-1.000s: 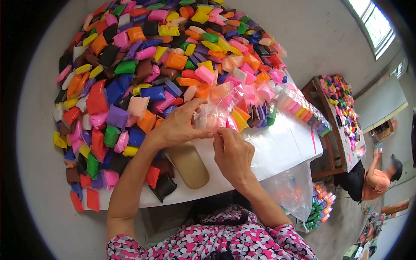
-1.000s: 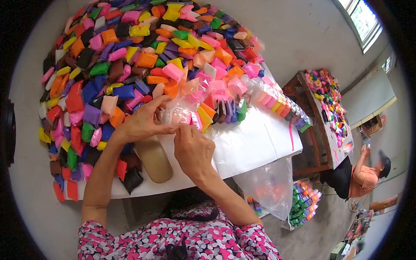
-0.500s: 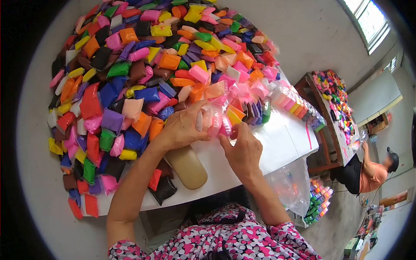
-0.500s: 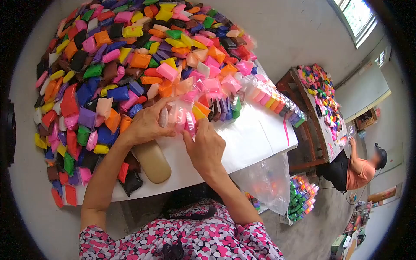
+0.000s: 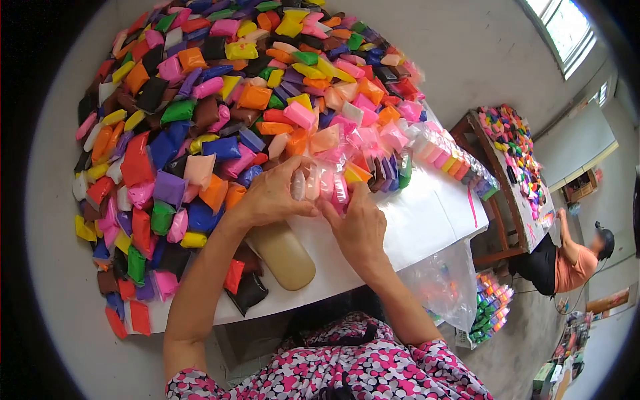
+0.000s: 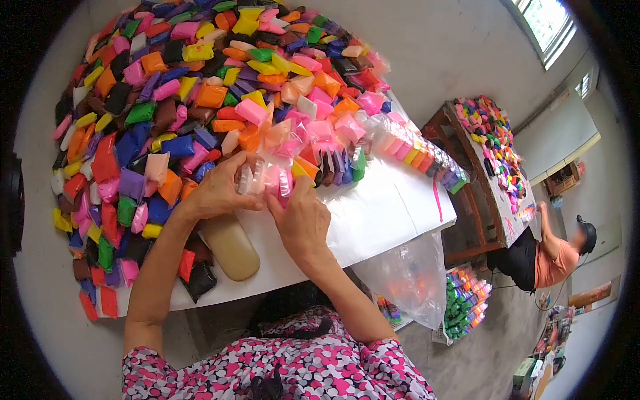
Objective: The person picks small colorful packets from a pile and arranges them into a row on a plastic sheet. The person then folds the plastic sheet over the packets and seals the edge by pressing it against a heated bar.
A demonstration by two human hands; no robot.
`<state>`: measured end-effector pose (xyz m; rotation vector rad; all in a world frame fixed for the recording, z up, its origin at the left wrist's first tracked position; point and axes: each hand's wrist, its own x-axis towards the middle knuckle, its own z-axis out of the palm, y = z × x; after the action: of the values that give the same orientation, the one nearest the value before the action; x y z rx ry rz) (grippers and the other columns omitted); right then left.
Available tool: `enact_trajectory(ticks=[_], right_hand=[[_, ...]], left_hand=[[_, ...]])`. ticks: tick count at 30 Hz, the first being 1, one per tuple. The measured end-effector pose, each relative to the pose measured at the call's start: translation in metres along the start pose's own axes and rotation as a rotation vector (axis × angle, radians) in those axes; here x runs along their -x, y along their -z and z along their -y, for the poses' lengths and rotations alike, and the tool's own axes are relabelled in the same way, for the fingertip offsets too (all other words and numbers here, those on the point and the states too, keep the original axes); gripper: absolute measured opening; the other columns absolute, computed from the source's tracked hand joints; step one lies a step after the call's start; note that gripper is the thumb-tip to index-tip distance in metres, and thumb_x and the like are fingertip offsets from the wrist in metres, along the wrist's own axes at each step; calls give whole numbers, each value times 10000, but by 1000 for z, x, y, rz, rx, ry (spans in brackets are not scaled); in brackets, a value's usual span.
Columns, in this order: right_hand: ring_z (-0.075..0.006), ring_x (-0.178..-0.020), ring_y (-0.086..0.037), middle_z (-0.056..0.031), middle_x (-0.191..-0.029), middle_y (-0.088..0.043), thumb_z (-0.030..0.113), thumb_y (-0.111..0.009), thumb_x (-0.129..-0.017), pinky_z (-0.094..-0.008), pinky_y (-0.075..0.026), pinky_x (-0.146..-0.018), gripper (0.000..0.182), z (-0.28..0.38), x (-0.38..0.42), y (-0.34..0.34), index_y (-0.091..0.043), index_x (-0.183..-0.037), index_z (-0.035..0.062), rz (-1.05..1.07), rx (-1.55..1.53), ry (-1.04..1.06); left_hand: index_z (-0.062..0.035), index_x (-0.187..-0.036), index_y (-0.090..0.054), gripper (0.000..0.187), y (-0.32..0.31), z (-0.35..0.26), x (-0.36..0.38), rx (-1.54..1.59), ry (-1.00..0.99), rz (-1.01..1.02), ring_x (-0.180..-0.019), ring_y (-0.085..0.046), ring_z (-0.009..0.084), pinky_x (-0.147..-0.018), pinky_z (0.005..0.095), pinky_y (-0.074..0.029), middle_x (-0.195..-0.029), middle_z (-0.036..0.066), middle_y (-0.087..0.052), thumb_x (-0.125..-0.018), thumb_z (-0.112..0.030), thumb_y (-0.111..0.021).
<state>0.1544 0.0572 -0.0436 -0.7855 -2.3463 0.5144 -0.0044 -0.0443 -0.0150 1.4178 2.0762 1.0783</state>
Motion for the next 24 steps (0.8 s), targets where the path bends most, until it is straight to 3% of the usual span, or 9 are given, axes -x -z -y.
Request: enact_trajectory(ticks=[13,16,19,22,24], right_hand=[[-396,-722,-665,-243,-895,-627,321,-726,-815,-463,-533,-627,511,0,0,-2,-459,-1110,1,58,37,10],[-404,-722,-662,-243,-911,-625,325,-714,-826,-467,-532,-628,503,3,-1,0,-463,-1136,20,93,64,-7],[-401,-724,-664,-235,-931,-628,329,-698,-840,-463,-530,-621,484,5,1,-2,-475,-1152,35,69,89,5],[-377,-724,-670,-215,-932,-640,313,-698,-845,-449,-527,-610,469,2,3,-1,-487,-1159,36,26,51,53],[-356,-720,-674,-198,-919,-648,290,-711,-839,-440,-523,-602,464,-2,6,9,-498,-1161,32,44,-6,39]], left_hand=[[-49,-1093,-536,656,5,10,-4,96,-57,134,-839,-454,127,-743,268,-394,-903,9,-465,-625,-331,-899],[-42,-1157,-541,694,9,6,-4,127,-13,199,-917,-497,141,-819,277,-422,-976,34,-518,-637,-332,-896],[-30,-1278,-520,747,4,2,0,126,-10,131,-1067,-531,177,-949,302,-427,-1151,80,-560,-685,-320,-868],[-28,-1389,-457,800,4,1,0,110,-41,125,-1204,-506,206,-1050,324,-387,-1317,108,-528,-736,-296,-833],[-33,-1407,-439,801,4,-2,0,184,4,151,-1218,-498,210,-1055,326,-383,-1336,106,-519,-751,-290,-819]])
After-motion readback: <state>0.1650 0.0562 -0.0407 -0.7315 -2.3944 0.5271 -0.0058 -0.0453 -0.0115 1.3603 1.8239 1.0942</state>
